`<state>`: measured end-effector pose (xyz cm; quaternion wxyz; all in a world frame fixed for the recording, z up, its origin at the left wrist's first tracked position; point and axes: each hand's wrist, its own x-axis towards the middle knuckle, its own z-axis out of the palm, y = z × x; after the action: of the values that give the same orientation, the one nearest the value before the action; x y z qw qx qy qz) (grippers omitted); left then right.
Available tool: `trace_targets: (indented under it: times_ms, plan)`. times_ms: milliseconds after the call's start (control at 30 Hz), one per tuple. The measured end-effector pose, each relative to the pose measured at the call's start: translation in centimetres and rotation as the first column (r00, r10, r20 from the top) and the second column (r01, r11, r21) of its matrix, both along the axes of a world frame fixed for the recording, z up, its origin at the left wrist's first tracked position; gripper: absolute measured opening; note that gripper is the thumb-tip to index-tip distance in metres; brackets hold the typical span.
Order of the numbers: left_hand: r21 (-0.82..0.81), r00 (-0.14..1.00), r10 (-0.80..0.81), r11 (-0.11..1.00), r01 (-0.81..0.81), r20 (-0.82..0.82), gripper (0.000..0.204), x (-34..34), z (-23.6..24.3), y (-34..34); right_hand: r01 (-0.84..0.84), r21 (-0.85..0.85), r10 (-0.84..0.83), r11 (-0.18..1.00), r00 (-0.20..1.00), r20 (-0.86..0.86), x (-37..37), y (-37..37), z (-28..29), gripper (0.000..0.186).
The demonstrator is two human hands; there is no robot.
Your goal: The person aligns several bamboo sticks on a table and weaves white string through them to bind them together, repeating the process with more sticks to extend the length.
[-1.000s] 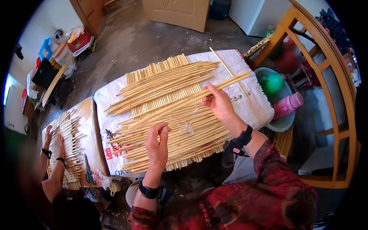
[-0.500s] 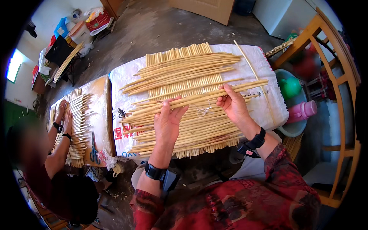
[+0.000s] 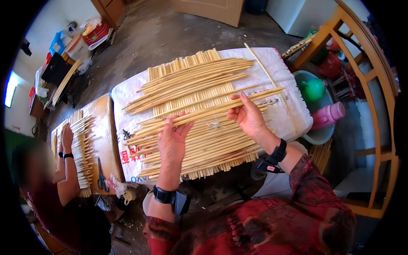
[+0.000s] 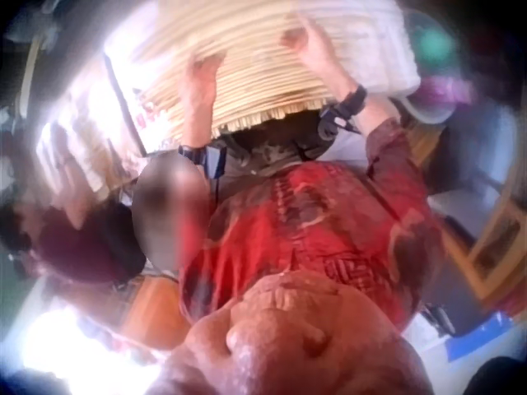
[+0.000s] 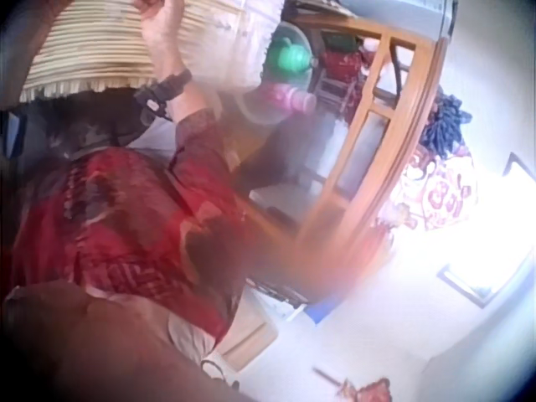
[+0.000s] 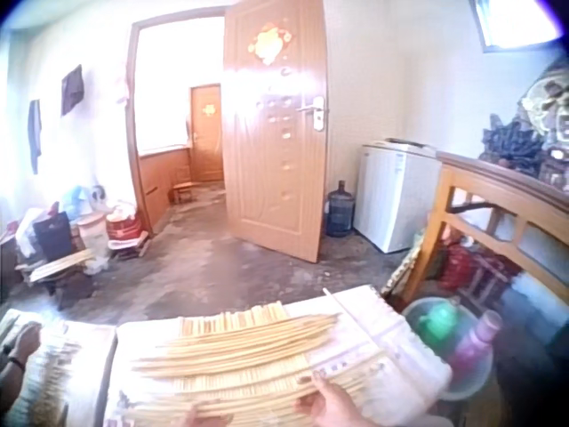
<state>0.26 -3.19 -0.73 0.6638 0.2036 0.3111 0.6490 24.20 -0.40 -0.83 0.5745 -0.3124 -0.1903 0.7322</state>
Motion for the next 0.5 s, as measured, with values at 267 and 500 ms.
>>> trace_targets:
  times_ms: [267, 500]
  plan:
    - [0.019, 1.0, 0.008, 1.0, -0.008, 0.015, 0.031, -1.1, -0.4, 0.2, 0.142, 0.048, -0.141, 0.989, 0.99, -0.027, 1.4, 0.8, 0.0, 0.032]
    - [0.018, 1.0, -0.021, 1.0, 0.021, -0.005, 0.031, -1.5, -0.2, 0.4, 0.213, -0.025, -0.21, 0.977, 0.973, 0.096, 2.5, 1.1, 0.0, 0.029]
